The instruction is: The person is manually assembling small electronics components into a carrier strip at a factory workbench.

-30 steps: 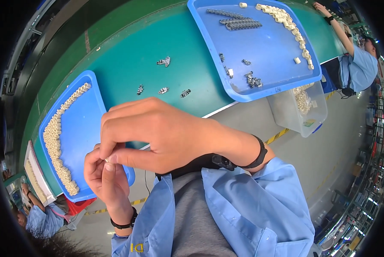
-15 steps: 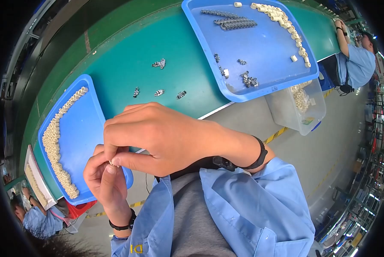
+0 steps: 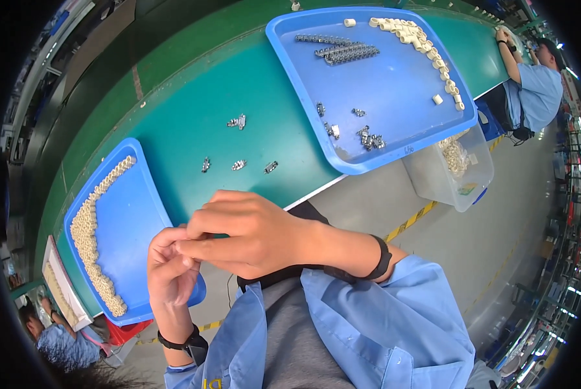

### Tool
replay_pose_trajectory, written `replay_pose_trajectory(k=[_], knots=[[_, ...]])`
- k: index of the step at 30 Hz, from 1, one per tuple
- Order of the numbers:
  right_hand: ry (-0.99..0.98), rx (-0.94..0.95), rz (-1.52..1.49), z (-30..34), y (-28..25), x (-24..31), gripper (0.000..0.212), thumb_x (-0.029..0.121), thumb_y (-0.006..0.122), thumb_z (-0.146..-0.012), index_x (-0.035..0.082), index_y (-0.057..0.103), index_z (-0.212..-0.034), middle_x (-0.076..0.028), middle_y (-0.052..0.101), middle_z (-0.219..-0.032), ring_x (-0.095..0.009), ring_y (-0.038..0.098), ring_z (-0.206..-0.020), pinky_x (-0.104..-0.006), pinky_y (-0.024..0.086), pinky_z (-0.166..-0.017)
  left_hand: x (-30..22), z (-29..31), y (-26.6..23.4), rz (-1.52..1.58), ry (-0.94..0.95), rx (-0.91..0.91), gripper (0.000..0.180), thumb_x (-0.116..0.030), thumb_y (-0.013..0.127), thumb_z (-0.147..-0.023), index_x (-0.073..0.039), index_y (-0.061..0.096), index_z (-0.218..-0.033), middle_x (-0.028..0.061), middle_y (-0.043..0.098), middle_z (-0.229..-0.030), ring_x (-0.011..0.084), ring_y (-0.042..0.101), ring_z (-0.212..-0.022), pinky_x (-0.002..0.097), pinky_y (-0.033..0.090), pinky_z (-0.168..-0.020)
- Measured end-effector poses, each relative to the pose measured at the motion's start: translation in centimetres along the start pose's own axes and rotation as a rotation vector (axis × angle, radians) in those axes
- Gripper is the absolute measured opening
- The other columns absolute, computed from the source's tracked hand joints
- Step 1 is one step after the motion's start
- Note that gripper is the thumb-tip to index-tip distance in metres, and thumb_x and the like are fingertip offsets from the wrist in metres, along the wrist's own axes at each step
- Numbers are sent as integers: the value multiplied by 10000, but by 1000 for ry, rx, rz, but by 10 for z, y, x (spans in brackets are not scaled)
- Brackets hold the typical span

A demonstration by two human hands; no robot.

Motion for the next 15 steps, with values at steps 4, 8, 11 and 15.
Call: replay_pose_trajectory(k=[4,8,11,15], knots=[[48,19,61,18,2,-7,337,68,756,-785,60,731,-1121,-47,622,-972,-227,614,-763,-353,479,-680,0,-17,5,-108,-151,8,373,171,684,-822,53,682,-1177,150,708,-1073,216,687,-1017,338,561,-841],[116,25,141,20,-8,-18,387,100,750,-777,58,706,-1160,-76,605,-1054,-258,620,-869,-383,481,-734,-10,-45,11,-332,-186,12,362,159,695,-824,51,682,-1169,128,719,-1063,194,689,-1029,336,569,-862],[149,8,237,21,-26,-31,435,111,758,-774,42,706,-1200,-107,596,-1117,-291,605,-906,-405,485,-757,-32,-81,10,-597,-129,-29,335,133,711,-831,42,692,-1153,112,719,-1062,164,680,-1006,318,558,-875],[374,-43,663,47,-55,-53,428,86,727,-754,13,699,-1175,-131,585,-1148,-321,581,-983,-418,480,-822,-78,-166,6,-1245,270,-72,226,62,702,-863,27,709,-1086,53,711,-1015,110,629,-897,268,521,-862]])
Point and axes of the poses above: each hand's wrist, its own z-axis away from the middle knuckle, its own y-axis out of the palm, x = y × z, the point moved 4 cm from there along -z, towards the middle knuckle
